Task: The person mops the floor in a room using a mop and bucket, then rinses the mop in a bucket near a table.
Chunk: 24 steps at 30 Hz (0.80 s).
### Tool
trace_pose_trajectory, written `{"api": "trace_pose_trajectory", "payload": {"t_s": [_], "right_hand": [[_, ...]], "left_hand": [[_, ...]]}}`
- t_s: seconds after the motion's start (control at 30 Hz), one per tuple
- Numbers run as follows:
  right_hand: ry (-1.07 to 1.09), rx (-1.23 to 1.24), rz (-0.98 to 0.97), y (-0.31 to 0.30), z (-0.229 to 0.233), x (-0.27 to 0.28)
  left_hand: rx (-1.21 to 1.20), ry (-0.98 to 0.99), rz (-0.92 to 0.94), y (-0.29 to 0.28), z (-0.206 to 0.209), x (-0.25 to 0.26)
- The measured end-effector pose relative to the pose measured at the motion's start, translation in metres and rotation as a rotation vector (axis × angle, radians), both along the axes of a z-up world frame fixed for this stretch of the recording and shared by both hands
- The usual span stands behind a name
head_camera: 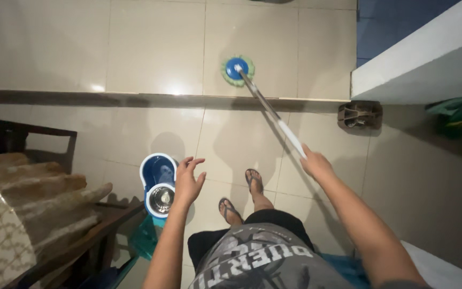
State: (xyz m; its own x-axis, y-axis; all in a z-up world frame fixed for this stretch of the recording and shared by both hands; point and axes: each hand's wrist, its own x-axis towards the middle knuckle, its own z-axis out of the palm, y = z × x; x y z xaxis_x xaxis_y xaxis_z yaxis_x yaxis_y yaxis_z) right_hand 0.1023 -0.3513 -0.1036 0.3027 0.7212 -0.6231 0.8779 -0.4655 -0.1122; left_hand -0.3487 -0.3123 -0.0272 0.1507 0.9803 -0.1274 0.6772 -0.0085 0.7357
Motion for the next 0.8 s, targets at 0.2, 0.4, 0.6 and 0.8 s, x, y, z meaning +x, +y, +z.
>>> {"api": "trace_pose_trajectory", "payload": {"t_s": [0.2, 0.4, 0.6, 0.8], "right_hand": [[0.015, 0.070, -0.056, 0.111, -0.044, 0.012], [0.007, 0.023, -0.069, 0.056, -0.051, 0.073], [-0.016, -0.072, -0.161, -0.120, 0.002, 0.114], [-0.034, -0.165, -0.178, -0.098, 0.014, 0.155]], "left_hand": [[-0.041, 0.097, 0.030, 0.012, -0.001, 0.011], [-0.068, 0.080, -0.038, 0.031, -0.011, 0.058], [-0.061, 0.004, -0.076, 0.058, -0.011, 0.104], [-0.053, 0.026, -0.035, 0.070, -0.001, 0.113]]}}
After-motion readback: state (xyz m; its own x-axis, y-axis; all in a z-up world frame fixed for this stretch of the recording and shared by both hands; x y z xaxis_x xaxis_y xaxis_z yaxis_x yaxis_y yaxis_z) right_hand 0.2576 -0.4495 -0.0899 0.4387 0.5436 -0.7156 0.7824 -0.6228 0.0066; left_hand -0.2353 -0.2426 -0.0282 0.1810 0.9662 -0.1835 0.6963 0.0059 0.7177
